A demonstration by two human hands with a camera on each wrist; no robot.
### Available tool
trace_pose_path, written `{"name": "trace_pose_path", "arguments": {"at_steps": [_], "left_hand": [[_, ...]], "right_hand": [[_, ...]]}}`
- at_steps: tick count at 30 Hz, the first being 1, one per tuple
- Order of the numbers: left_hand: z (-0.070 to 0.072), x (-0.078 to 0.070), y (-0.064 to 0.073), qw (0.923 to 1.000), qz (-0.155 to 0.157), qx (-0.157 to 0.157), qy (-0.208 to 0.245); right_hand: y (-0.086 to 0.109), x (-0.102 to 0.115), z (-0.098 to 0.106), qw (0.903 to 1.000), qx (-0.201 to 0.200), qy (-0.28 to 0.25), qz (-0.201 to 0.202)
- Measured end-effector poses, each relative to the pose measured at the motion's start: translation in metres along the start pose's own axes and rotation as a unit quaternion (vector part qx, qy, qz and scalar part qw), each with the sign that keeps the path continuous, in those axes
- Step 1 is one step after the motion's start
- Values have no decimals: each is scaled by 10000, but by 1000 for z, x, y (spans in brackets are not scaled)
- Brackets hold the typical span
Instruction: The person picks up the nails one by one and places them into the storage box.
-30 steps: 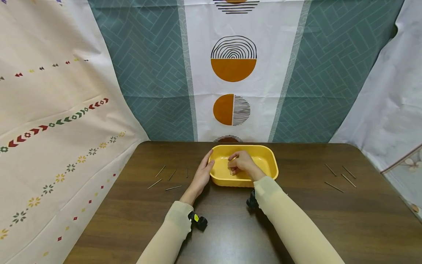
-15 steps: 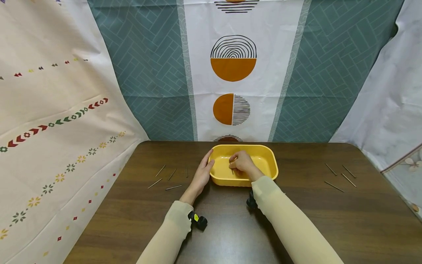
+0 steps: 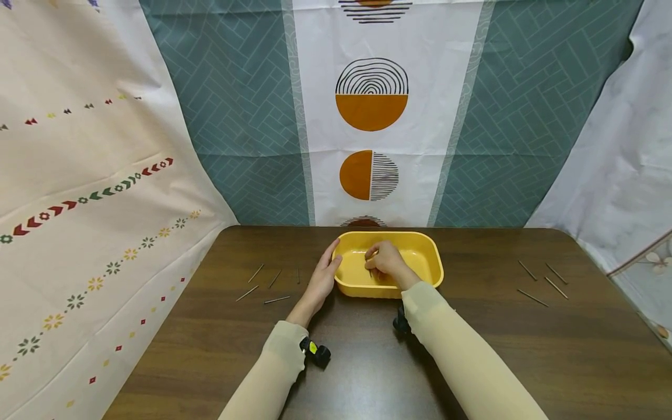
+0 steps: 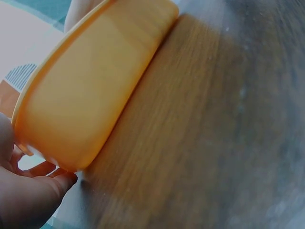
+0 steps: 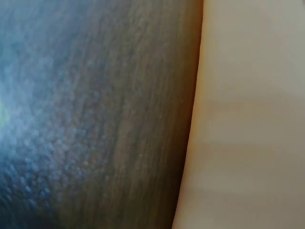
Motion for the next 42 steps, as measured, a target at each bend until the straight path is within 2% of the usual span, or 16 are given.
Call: {"name": "trace_pose_path", "arguments": {"at_steps": [6, 13, 16, 29, 42], "left_hand": [[0, 2, 1, 10000, 71, -31, -1], [0, 3, 3, 10000, 13, -22, 61], [0, 4, 3, 10000, 20, -29, 88], [2, 3, 3, 9999, 88, -91, 32], [0, -1, 1, 10000, -74, -33, 10]], "right_hand": [[0, 0, 0, 9996, 106, -251, 5], [6, 7, 10, 9908, 466, -1262, -179], [9, 10, 17, 9877, 639, -1411, -226], [21, 19, 47, 9888, 1184, -912, 39], [27, 21, 70, 9870, 1513, -497, 232]]}}
Point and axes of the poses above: each hand's wrist, its own y-axis away from the middle knuckle, its own z-axis out of the back of the hand, x = y × z, the point moved 6 cm from there along -y, towards the middle knuckle, and after that the axes turned 1 degree about y, right-handed, at the moved point
